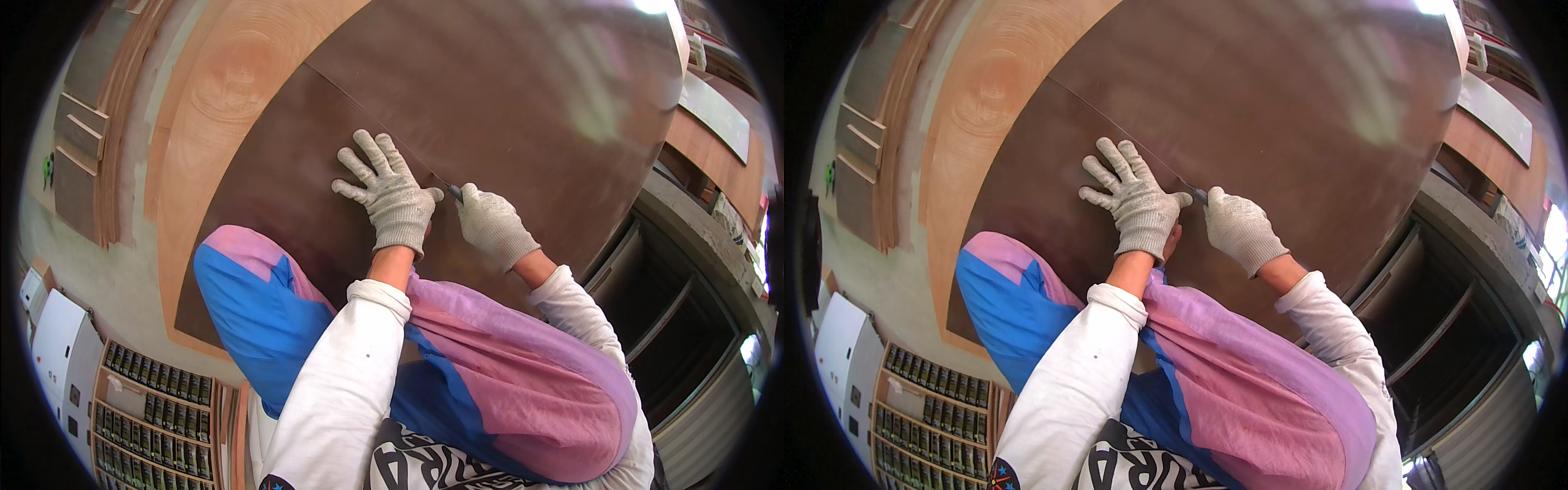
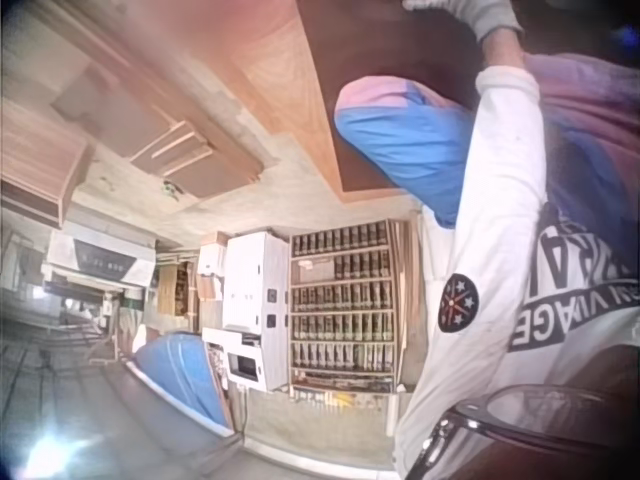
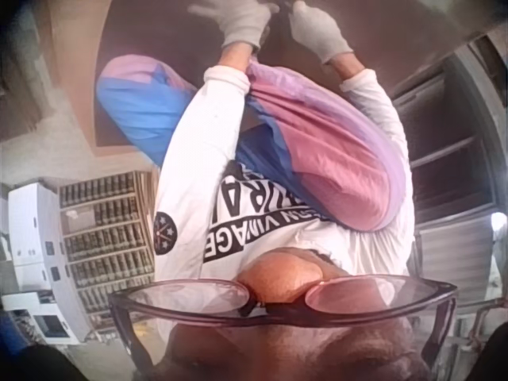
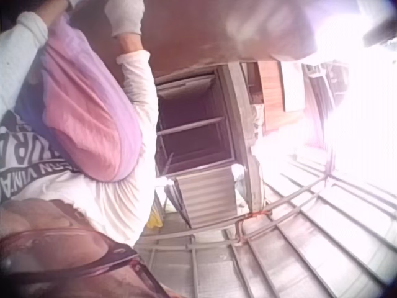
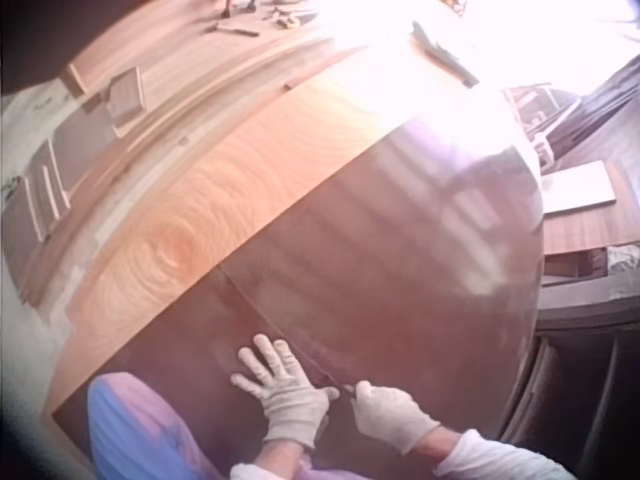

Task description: The person applies a laminate or veneer sheet to a wood panel, scoring it with a utility knife and spreading adhesive with a spreader.

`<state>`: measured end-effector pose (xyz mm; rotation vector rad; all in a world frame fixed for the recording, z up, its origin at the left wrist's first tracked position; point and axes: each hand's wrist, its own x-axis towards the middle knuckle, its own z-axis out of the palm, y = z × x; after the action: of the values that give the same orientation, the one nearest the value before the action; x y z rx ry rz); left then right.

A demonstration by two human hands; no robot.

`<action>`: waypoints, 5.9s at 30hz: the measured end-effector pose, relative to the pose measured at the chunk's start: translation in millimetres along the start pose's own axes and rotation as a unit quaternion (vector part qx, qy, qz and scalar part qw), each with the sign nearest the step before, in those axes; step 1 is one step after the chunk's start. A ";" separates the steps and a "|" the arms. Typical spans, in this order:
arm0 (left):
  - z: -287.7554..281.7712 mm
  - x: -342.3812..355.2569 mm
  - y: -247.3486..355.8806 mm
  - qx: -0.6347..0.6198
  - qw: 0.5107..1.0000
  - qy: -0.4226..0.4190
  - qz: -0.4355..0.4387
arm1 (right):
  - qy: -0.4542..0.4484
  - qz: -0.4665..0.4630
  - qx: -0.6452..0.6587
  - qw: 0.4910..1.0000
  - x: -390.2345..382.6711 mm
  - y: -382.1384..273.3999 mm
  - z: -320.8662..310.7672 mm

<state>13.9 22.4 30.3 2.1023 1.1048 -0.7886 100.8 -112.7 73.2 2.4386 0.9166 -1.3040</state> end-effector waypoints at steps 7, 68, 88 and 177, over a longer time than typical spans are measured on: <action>7.7 0.2 -4.5 -0.011 1.000 0.013 0.004 | -0.033 0.012 -0.016 0.999 -21.3 27.5 18.3; 14.0 -7.2 -13.3 -0.044 0.998 0.035 0.029 | 0.203 -0.313 0.088 0.924 110.1 -97.4 -116.8; 0.4 -11.9 -10.2 -0.055 0.998 0.027 0.022 | 0.087 -0.403 -0.093 0.906 154.6 -152.4 -165.3; 32.0 3.0 -13.4 -0.019 0.992 0.123 0.032 | 0.037 -0.090 0.015 0.995 42.8 -59.9 -38.7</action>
<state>-3.1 5.9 4.8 2.2351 1.1609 -0.4828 107.0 -30.0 66.3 2.4913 1.1685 -1.2982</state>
